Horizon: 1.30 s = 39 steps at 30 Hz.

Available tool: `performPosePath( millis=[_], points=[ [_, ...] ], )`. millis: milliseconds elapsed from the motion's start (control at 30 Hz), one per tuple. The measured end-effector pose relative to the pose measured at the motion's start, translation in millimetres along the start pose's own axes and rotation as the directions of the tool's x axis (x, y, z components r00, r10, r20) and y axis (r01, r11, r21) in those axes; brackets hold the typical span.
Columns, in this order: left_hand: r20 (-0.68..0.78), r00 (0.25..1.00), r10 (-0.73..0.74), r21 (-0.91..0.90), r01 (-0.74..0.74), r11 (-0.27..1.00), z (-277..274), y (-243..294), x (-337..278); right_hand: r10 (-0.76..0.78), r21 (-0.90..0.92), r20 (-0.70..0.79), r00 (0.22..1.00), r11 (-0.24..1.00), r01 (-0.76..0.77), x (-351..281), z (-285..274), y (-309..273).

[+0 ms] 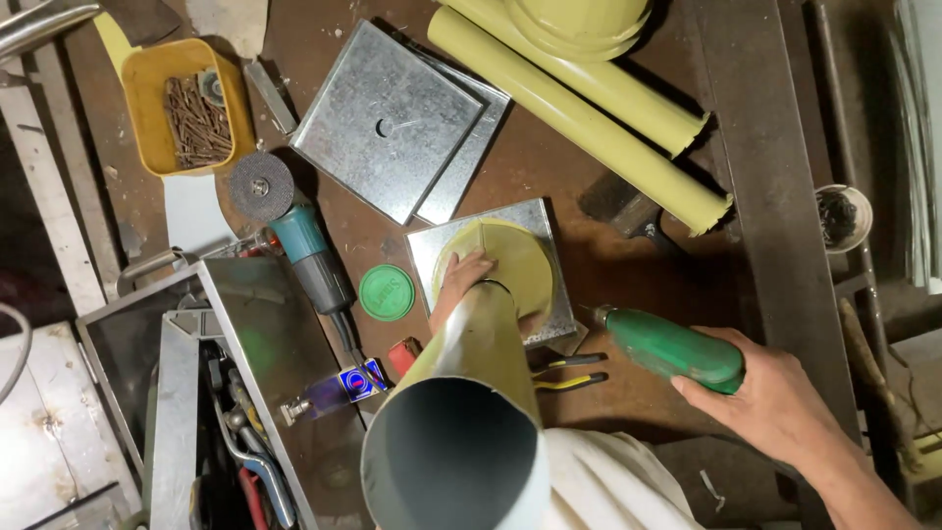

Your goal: The person assembles a yellow metal funnel with a cylindrical tube. They use a screwdriver to fasten the tube to the funnel mouth, fit the tube into the funnel, place a square metal plate over the funnel base, and hammer the assembly to seat the parts together.

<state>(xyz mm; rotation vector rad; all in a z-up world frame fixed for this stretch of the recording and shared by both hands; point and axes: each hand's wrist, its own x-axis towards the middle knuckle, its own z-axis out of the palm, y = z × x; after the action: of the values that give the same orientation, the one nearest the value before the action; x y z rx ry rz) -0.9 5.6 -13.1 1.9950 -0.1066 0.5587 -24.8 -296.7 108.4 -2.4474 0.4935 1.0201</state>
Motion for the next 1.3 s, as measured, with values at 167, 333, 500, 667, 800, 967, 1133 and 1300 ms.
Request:
performPosePath(
  millis=[167,333,500,667,800,967,1133,1300],
  points=[
    [0.142,0.987,-0.079,-0.091,0.093,0.992,-5,19,21,0.053,0.073,-0.014,0.998,0.996,-0.052,10,1,9],
    [0.237,0.968,-0.086,-0.133,0.12,0.984,-12,-1,23,0.045,0.052,-0.027,0.999,0.998,-0.043,14,-1,6],
    [0.352,0.934,-0.063,-0.103,0.106,0.989,-18,-4,31,0.102,0.023,-0.019,0.995,0.995,-0.102,7,-1,3],
    [0.35,0.936,-0.026,-0.13,0.076,0.989,-34,26,39,-0.003,0.258,-0.078,0.997,0.966,0.023,27,30,41],
    [0.394,0.919,-0.003,-0.106,0.049,0.993,-51,48,36,-0.093,0.815,-0.1,0.991,0.564,0.135,61,68,83],
    [0.415,0.883,-0.217,-0.121,0.29,0.949,-54,28,15,-0.142,0.944,-0.056,0.988,0.314,0.099,102,100,126],
    [0.45,0.79,-0.417,-0.14,0.523,0.84,-40,4,-26,0.116,0.714,-0.241,0.964,0.694,0.095,119,111,152],
    [0.085,0.934,-0.347,0.24,0.319,0.917,-13,-33,-91,-0.449,-0.285,-0.477,0.756,0.892,0.351,59,117,21]
  ],
)
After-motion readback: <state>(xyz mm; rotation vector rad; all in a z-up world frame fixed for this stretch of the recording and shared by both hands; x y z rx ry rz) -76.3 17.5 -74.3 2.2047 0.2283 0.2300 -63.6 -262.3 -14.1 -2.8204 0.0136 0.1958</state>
